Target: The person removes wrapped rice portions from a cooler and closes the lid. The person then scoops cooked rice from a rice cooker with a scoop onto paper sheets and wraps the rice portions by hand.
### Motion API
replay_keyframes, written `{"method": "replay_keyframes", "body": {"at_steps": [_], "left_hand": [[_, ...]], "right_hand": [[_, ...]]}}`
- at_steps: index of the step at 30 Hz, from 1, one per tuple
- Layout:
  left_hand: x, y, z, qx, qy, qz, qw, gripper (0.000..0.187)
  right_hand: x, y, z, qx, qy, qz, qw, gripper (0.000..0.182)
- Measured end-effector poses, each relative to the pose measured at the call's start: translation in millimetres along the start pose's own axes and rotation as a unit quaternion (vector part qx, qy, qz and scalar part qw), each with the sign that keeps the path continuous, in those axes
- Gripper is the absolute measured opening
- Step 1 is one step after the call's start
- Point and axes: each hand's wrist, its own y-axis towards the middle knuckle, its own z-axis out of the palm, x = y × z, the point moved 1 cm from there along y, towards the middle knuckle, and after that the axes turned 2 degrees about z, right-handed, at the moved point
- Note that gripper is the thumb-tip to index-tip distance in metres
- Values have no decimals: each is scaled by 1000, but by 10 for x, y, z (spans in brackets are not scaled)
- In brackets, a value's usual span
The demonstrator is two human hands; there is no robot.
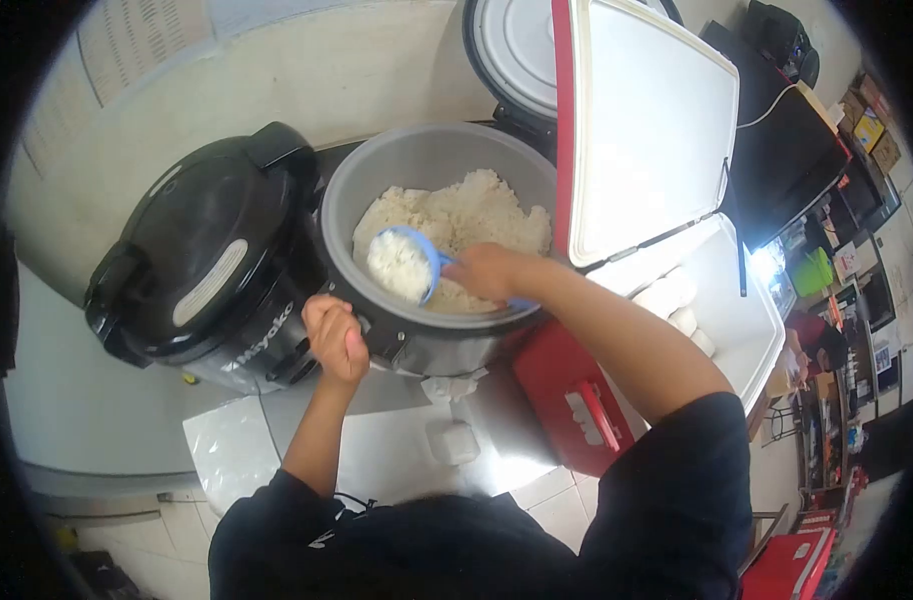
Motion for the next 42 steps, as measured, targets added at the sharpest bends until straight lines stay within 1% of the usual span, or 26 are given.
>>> {"method": "replay_keyframes", "body": {"at_steps": [1, 2, 4, 5, 7, 8, 10, 12, 14, 15, 18, 20, 21, 23, 24, 25, 26, 27, 28, 30, 31, 33, 35, 36, 38, 42], "left_hand": [[-2, 7, -15, 11, 6, 5, 1000, 26], [-11, 6, -21, 14, 7, 4, 1000, 24], [-25, 3, -17, 10, 16, 7, 1000, 22], [-36, -1, -24, 14, 18, 6, 1000, 20], [-42, -7, -45, 37, 30, 0, 999, 17], [-82, -2, -61, 26, 23, -12, 999, 12], [-394, 85, -253, -8, 1, -71, 997, 8], [-558, -73, -471, -40, -15, -130, 991, 5], [-721, -429, -815, 17, 46, -126, 991, 3], [-736, -751, -960, 95, 13, -174, 980, 4], [-897, -1895, -1308, 321, -80, -329, 885, 8], [-1098, -2476, -1502, 455, -72, -294, 838, 14], [-1180, -2684, -1592, 454, -69, -297, 837, 14], [-1327, -2952, -1732, 523, -21, -180, 833, 33], [-1368, -2973, -1791, 520, -17, -181, 834, 33], [-1413, -2978, -1847, 554, 22, -129, 822, 43], [-1443, -2978, -1888, 584, 61, -75, 806, 54], [-1464, -2974, -1910, 583, 65, -75, 807, 54], [-1498, -2972, -1903, 592, 61, -53, 802, 59], [-1578, -2944, -1833, 601, 59, -28, 796, 65], [-1625, -2922, -1736, 602, 41, -15, 797, 62], [-1678, -2887, -1572, 601, 25, 2, 799, 59], [-1712, -2885, -1438, 667, 91, 33, 739, 54], [-1711, -2876, -1400, 664, 91, 33, 741, 54], [-1735, -2877, -1348, 633, 108, 77, 763, 53], [-1764, -2916, -1268, 641, 118, 77, 755, 57]], "right_hand": [[65, -46, -68, 88, 54, 51, 993, 42], [106, -98, -109, 89, 56, 46, 993, 42], [105, -270, -151, 28, 216, 157, 963, 44], [113, -379, -144, 32, 219, 157, 963, 44], [146, -627, -95, -63, 352, 143, 923, 42], [225, -768, -44, -57, 357, 147, 921, 42], [416, -1056, 100, -86, 549, 149, 818, 35], [592, -1336, 380, -66, 584, 142, 797, 34], [725, -1572, 832, -29, 611, 140, 779, 32], [744, -1646, 1113, -6, 608, 145, 781, 32], [705, -1715, 2057, 74, 597, 120, 790, 34], [711, -1662, 2685, 92, 600, 144, 782, 37], [699, -1626, 2967, 97, 591, 151, 786, 39], [662, -1549, 3498, 78, 566, 169, 803, 39], [650, -1509, 3667, 54, 539, 189, 819, 40], [668, -1477, 3775, 55, 537, 185, 821, 40], [693, -1448, 3822, 6, 459, 188, 868, 39], [703, -1423, 3854, -45, 377, 189, 906, 39], [692, -1394, 3874, -46, 376, 185, 907, 39], [689, -1359, 3865, -21, 471, 216, 855, 42], [683, -1356, 3840, -22, 472, 213, 855, 42], [692, -1347, 3773, 38, 576, 196, 792, 42], [756, -1370, 3680, 41, 607, 183, 772, 42], [793, -1389, 3614, 45, 637, 171, 750, 42], [885, -1424, 3468, 51, 626, 161, 761, 42], [926, -1380, 3520, 62, 583, 147, 797, 44]]}}
